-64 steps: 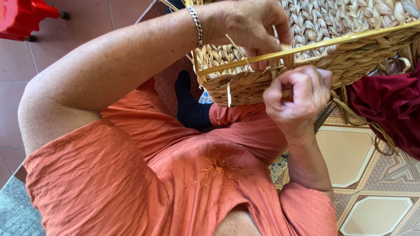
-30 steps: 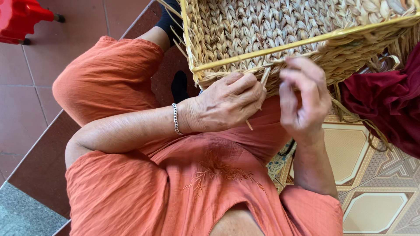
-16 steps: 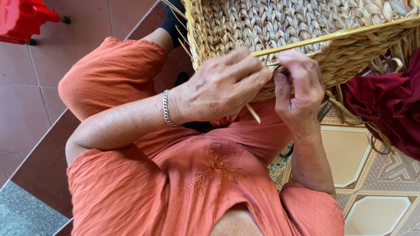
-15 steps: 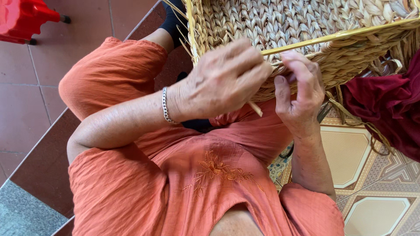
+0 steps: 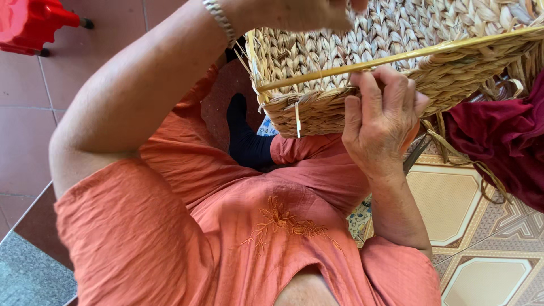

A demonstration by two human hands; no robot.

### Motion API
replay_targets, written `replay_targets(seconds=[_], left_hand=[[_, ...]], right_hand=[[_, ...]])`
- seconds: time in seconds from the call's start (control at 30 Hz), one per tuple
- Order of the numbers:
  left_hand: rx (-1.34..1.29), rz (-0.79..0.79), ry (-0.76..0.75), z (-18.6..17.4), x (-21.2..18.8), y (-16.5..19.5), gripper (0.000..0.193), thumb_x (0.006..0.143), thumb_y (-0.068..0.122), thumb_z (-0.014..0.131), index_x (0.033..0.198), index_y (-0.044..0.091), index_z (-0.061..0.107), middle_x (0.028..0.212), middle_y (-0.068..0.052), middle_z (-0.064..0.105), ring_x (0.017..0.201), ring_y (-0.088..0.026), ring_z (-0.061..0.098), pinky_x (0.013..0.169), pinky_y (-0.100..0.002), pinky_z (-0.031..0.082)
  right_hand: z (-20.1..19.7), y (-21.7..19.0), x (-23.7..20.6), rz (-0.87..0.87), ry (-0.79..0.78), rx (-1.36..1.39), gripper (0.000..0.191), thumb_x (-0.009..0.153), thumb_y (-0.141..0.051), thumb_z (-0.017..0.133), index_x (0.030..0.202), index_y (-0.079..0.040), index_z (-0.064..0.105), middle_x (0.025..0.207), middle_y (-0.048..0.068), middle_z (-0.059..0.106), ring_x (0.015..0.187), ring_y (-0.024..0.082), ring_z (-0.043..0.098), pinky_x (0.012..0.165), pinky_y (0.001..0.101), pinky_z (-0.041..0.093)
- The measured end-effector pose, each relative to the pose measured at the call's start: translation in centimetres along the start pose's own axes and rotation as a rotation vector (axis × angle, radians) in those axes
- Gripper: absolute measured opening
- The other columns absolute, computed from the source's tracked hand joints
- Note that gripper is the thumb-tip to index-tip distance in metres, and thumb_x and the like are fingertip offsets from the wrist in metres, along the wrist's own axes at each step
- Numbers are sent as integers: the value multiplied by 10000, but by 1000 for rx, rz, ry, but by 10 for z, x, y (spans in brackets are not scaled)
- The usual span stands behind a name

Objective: The person weaves a rectangular basket using dried palm leaves, interlacing strands through a bamboo frame. They adjust the basket and continue weaving the sides, occasionally pulling and tightening the material.

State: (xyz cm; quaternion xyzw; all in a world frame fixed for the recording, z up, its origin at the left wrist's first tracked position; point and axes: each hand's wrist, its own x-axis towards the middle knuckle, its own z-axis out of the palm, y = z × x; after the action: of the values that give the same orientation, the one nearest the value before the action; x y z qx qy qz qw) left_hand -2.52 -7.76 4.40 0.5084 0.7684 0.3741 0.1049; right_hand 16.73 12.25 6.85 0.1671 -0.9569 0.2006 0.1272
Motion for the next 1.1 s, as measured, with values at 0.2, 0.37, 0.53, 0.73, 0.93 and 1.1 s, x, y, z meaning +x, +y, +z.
replay_targets(seconds=[0.2,0.37,0.53,0.73,0.93,1.1], left_hand=[[-396,-232,-382,7,17,14,316,855,200,839,1163,148,795,967,10,818,788,-69,744,664,-254,593],[-678,-408,-327,0,18,22,240,911,202,805,1091,50,758,908,-41,794,775,-87,769,661,-235,639],[-524,-730,-235,7,8,8,220,952,94,562,1147,44,652,911,-79,750,772,-146,783,661,-280,631],[94,105,94,13,-3,1,249,739,177,899,963,147,795,1181,-164,655,1038,-323,652,721,-419,535],[130,31,-201,14,-5,7,99,838,193,861,919,158,819,921,-140,695,869,-290,678,699,-419,525],[-163,-268,-216,10,0,14,104,844,110,828,928,76,776,817,-105,752,692,-200,727,591,-335,568]], right_hand=[[2,-2,10,18,8,-113,331,1178,-352,539,1243,-64,688,1150,94,559,1074,278,566,947,444,371],[3,-2,18,26,7,-92,365,1188,-381,521,1239,-55,676,1167,107,566,1100,280,575,972,443,376],[12,3,17,23,55,53,432,1150,-388,579,1347,-3,584,1312,137,589,1224,310,590,1013,434,388],[20,16,2,-88,99,109,270,1115,-213,750,1310,-120,589,1493,214,530,1166,289,588,1031,443,389],[21,15,-1,-110,90,19,385,1063,-252,818,1342,-148,573,1527,155,496,1211,321,585,1020,458,395],[18,9,-1,-103,71,0,405,1049,-306,827,1323,-157,568,1501,137,496,1197,317,560,1026,471,397]])
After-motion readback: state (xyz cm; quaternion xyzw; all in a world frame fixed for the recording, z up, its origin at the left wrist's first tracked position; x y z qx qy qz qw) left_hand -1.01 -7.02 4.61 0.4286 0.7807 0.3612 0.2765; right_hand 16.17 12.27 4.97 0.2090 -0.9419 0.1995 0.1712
